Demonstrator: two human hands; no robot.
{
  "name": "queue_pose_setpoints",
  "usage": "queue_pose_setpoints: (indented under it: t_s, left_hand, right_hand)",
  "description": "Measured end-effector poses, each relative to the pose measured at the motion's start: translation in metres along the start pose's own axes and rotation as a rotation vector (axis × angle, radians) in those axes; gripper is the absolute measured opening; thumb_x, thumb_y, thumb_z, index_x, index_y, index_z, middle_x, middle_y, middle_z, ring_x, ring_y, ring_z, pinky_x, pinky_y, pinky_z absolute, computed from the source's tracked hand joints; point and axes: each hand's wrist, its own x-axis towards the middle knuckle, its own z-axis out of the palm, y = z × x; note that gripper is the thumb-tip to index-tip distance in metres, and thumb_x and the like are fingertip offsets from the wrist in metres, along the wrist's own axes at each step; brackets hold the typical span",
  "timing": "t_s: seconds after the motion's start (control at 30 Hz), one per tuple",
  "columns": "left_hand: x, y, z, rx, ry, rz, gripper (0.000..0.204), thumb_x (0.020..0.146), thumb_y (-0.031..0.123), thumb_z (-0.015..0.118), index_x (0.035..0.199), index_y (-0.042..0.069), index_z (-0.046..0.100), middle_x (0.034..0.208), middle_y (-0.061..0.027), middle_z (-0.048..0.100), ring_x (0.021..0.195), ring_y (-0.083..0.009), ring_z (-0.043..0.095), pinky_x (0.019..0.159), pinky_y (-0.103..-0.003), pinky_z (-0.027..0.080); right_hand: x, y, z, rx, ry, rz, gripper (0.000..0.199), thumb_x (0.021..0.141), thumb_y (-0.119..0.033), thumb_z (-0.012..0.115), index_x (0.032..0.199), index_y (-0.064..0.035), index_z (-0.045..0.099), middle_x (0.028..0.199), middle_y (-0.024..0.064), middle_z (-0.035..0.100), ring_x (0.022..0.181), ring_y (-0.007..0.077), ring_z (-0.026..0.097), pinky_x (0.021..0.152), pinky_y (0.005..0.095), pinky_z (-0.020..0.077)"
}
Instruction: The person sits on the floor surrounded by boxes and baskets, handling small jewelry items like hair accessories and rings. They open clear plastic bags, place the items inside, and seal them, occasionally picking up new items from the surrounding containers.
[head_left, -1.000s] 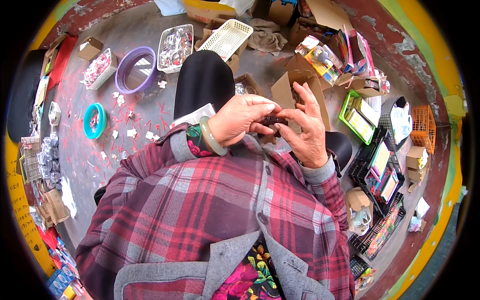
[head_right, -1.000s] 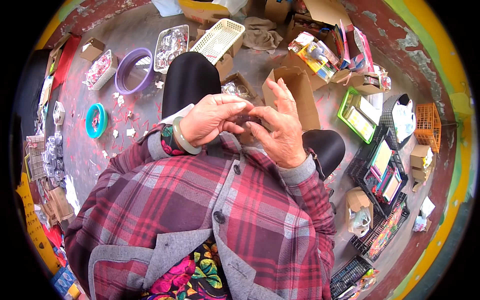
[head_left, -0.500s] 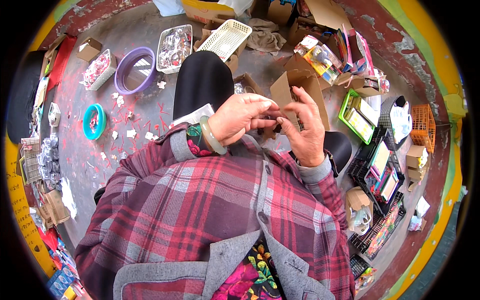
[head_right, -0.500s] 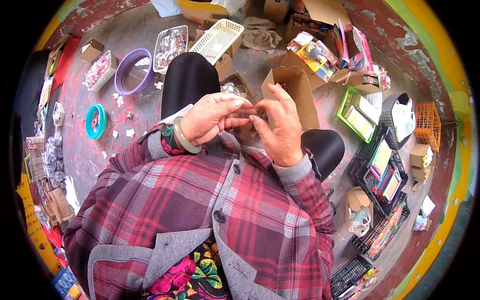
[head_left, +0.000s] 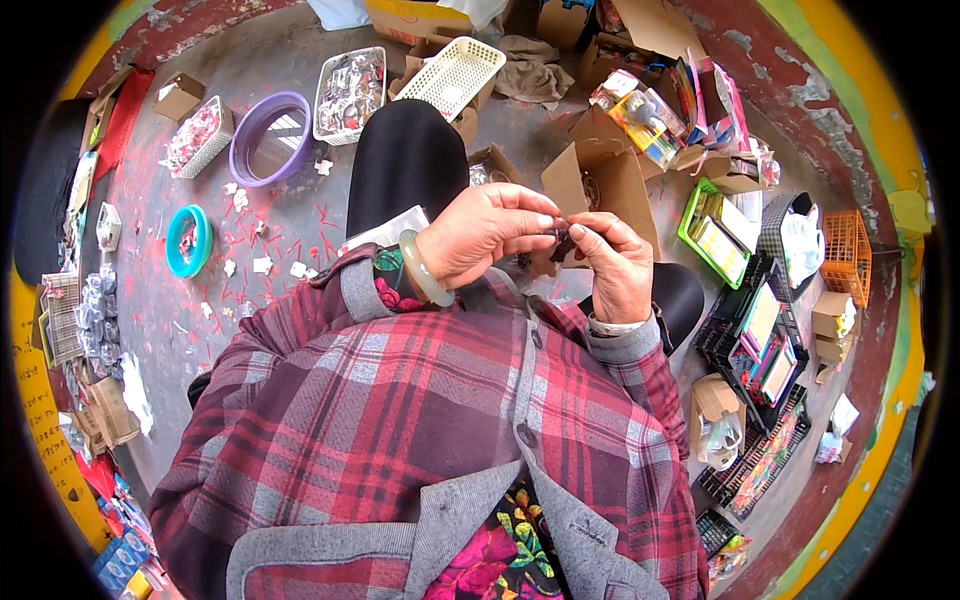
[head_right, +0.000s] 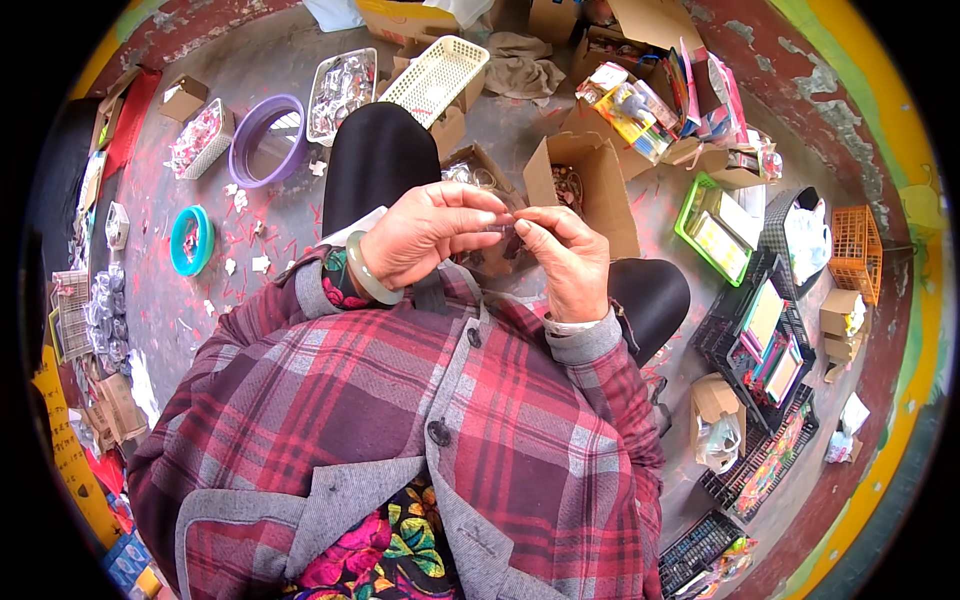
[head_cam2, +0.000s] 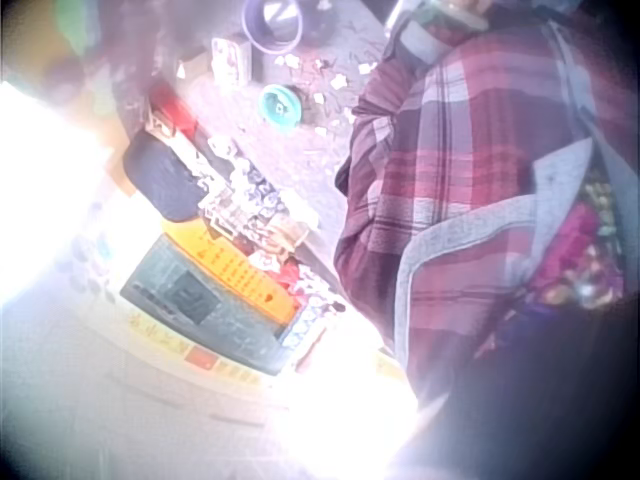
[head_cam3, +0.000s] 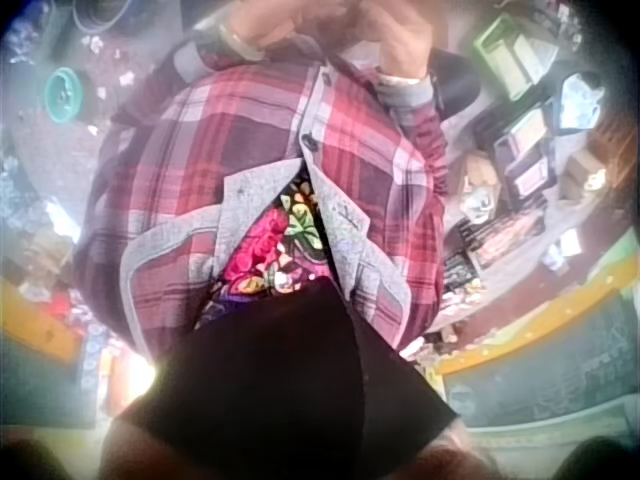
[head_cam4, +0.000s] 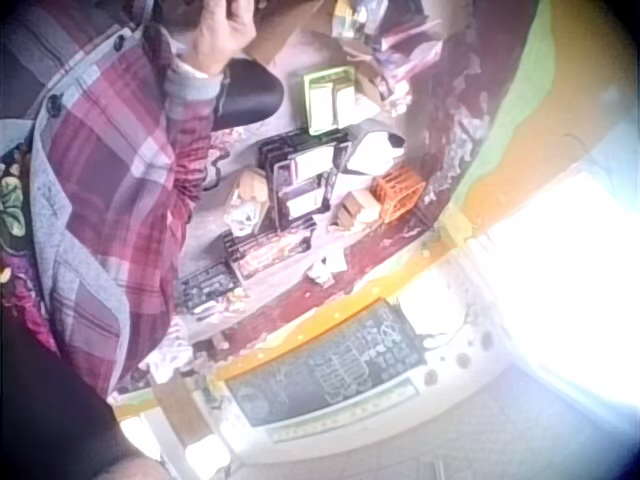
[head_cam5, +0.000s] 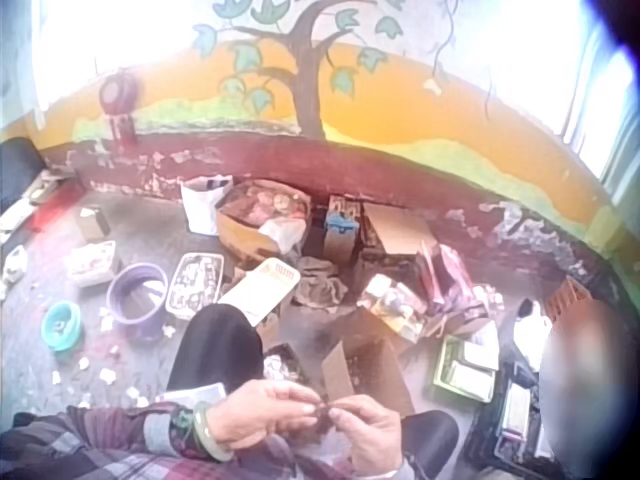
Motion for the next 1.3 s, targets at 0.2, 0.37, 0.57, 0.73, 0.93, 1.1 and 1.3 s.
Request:
queue_pose_setpoints:
  t_s: [0.2, 0.37, 0.57, 0.73, 0.93, 1.1, 1.3]
  left_hand:
    - [0.000, -0.004, -0.001, 0.045, 0.054, -0.009, 0.019, 0.085, 0.004, 0.057, 0.102, -0.005, 0.059, 0.101, -0.0116, 0.061, 0.090, -0.0155, 0.061, 0.080, -0.024, 0.053]
    - [0.000, -0.003, -0.003, 0.001, 0.060, -0.021, 0.019, 0.087, 0.006, 0.056, 0.101, -0.006, 0.059, 0.100, -0.0121, 0.061, 0.089, -0.0163, 0.061, 0.077, -0.025, 0.054]
    - [-0.001, -0.004, -0.003, 0.001, 0.037, -0.003, 0.020, 0.087, 0.007, 0.055, 0.102, -0.006, 0.058, 0.101, -0.0124, 0.060, 0.090, -0.0170, 0.061, 0.077, -0.026, 0.055]
    - [-0.001, -0.004, -0.003, -0.002, 0.018, -0.011, 0.022, 0.088, 0.007, 0.054, 0.104, -0.006, 0.057, 0.102, -0.0127, 0.060, 0.090, -0.0172, 0.061, 0.078, -0.026, 0.055]
    - [-0.003, -0.002, -0.002, -0.011, -0.001, -0.025, 0.024, 0.089, 0.008, 0.053, 0.107, -0.007, 0.056, 0.104, -0.0136, 0.060, 0.092, -0.0186, 0.061, 0.078, -0.027, 0.054]
    - [-0.004, 0.000, -0.003, -0.036, -0.038, -0.029, 0.027, 0.089, 0.010, 0.052, 0.109, -0.008, 0.054, 0.108, -0.0150, 0.058, 0.095, -0.0206, 0.060, 0.083, -0.029, 0.052]
    - [-0.004, -0.001, -0.007, -0.069, -0.089, -0.024, 0.028, 0.090, 0.010, 0.050, 0.111, -0.009, 0.053, 0.110, -0.0165, 0.057, 0.098, -0.0220, 0.059, 0.088, -0.029, 0.049]
  right_hand:
    - [-0.001, 0.003, 0.002, -0.030, 0.000, -0.043, 0.011, 0.079, -0.001, 0.063, 0.090, 0.0022, 0.066, 0.086, 0.0041, 0.062, 0.072, 0.0082, 0.053, 0.063, 0.0196, 0.0420]
    - [-0.003, 0.004, 0.002, 0.053, 0.053, 0.044, 0.011, 0.080, -0.002, 0.064, 0.090, 0.0013, 0.066, 0.082, 0.0036, 0.062, 0.069, 0.0076, 0.053, 0.060, 0.0193, 0.0417]
    - [-0.002, 0.007, 0.001, 0.065, 0.052, 0.041, 0.012, 0.079, -0.002, 0.064, 0.091, 0.0009, 0.066, 0.081, 0.0031, 0.063, 0.069, 0.0076, 0.053, 0.060, 0.0192, 0.0415]
    - [-0.003, 0.002, 0.007, 0.086, 0.060, 0.023, 0.015, 0.080, 0.002, 0.061, 0.094, 0.0012, 0.066, 0.086, 0.0036, 0.062, 0.073, 0.0079, 0.053, 0.062, 0.0192, 0.0412]
    - [-0.003, 0.005, 0.002, 0.062, -0.016, -0.056, 0.016, 0.081, 0.004, 0.058, 0.094, 0.0019, 0.066, 0.086, 0.0045, 0.059, 0.073, 0.0094, 0.052, 0.062, 0.0194, 0.0404]
    - [-0.003, 0.006, -0.001, 0.056, -0.042, -0.100, 0.014, 0.081, 0.004, 0.057, 0.090, 0.0015, 0.067, 0.086, 0.0054, 0.059, 0.073, 0.0099, 0.052, 0.061, 0.0195, 0.0403]
    - [-0.002, 0.006, -0.005, 0.042, -0.080, -0.150, 0.013, 0.081, 0.005, 0.055, 0.086, 0.0015, 0.067, 0.086, 0.0060, 0.057, 0.073, 0.0102, 0.052, 0.062, 0.0203, 0.0406]
